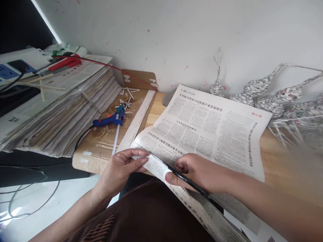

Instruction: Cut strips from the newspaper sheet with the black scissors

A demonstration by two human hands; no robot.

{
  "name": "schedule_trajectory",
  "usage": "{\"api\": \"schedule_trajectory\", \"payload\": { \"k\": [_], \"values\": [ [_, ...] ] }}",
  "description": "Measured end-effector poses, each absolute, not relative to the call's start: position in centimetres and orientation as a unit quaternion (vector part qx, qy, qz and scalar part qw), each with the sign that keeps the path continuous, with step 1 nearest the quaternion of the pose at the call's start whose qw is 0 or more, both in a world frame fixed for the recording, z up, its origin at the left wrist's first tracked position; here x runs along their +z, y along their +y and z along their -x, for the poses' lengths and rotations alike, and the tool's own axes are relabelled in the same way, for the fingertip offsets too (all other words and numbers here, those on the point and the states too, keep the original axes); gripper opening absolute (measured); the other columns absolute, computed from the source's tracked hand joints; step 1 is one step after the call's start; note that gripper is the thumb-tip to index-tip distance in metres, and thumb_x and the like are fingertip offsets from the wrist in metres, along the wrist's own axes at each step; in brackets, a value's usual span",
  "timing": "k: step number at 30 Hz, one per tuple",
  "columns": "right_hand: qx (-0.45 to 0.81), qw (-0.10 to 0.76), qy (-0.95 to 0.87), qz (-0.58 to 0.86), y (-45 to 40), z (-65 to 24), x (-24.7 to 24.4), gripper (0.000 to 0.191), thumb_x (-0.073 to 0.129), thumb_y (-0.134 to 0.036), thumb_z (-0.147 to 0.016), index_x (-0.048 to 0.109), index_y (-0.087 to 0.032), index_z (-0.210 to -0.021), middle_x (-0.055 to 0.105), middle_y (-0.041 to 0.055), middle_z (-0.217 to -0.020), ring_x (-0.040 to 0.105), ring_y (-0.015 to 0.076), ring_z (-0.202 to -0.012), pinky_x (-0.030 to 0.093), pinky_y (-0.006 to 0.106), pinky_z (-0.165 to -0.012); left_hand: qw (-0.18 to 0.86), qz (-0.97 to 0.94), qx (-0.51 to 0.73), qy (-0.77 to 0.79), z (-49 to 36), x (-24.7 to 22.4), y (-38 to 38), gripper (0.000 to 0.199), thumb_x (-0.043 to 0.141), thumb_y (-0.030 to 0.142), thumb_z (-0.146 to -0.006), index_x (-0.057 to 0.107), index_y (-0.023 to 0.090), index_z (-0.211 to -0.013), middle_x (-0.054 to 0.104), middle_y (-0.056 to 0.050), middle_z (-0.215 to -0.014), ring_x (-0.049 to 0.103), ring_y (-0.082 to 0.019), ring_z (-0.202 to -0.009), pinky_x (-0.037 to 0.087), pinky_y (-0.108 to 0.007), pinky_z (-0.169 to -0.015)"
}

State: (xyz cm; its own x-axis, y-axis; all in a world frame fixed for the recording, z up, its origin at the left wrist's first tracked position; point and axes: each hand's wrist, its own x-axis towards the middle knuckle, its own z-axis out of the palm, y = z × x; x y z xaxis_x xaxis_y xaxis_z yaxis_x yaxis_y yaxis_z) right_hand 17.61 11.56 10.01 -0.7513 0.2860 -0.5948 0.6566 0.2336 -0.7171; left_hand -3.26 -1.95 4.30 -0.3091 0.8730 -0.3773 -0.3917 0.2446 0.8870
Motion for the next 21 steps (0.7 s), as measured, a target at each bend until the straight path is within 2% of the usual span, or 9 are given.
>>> {"api": "schedule_trajectory", "payload": {
  "k": [8,18,21],
  "values": [
    [-0.526,0.172,0.774,-0.306,11.5,-15.7,10.2,0.053,0.063,-0.068,-0.084,0.046,-0.021,-0.068,0.04,-0.0044,-0.062,0.034,0.0111,-0.056,0.031,0.027,-0.052,0.55,-0.219,0.576,0.564,3.4,4.5,-2.3,0.025,0.086,0.032,-0.071,0.077,0.018,-0.09,0.076,-0.001,-0.081,0.07,-0.012,-0.069,0.062,-0.024,-0.07],
    [-0.532,0.191,0.769,-0.298,11.7,-15.2,9.9,0.046,0.068,-0.061,-0.084,0.048,-0.021,-0.073,0.038,-0.0051,-0.066,0.033,0.0105,-0.059,0.029,0.025,-0.053,0.564,-0.213,0.575,0.553,4.0,4.0,-2.5,0.026,0.086,0.033,-0.072,0.077,0.019,-0.093,0.078,-0.001,-0.084,0.071,-0.012,-0.072,0.061,-0.023,-0.071],
    [-0.514,0.204,0.775,-0.307,11.7,-14.4,10.6,0.052,0.068,-0.061,-0.083,0.04,-0.021,-0.067,0.031,-0.0055,-0.064,0.028,0.0104,-0.058,0.025,0.025,-0.052,0.575,-0.22,0.567,0.548,3.9,4.0,-2.6,0.026,0.085,0.033,-0.073,0.077,0.019,-0.094,0.077,-0.001,-0.081,0.072,-0.012,-0.071,0.061,-0.022,-0.07]
  ]
}}
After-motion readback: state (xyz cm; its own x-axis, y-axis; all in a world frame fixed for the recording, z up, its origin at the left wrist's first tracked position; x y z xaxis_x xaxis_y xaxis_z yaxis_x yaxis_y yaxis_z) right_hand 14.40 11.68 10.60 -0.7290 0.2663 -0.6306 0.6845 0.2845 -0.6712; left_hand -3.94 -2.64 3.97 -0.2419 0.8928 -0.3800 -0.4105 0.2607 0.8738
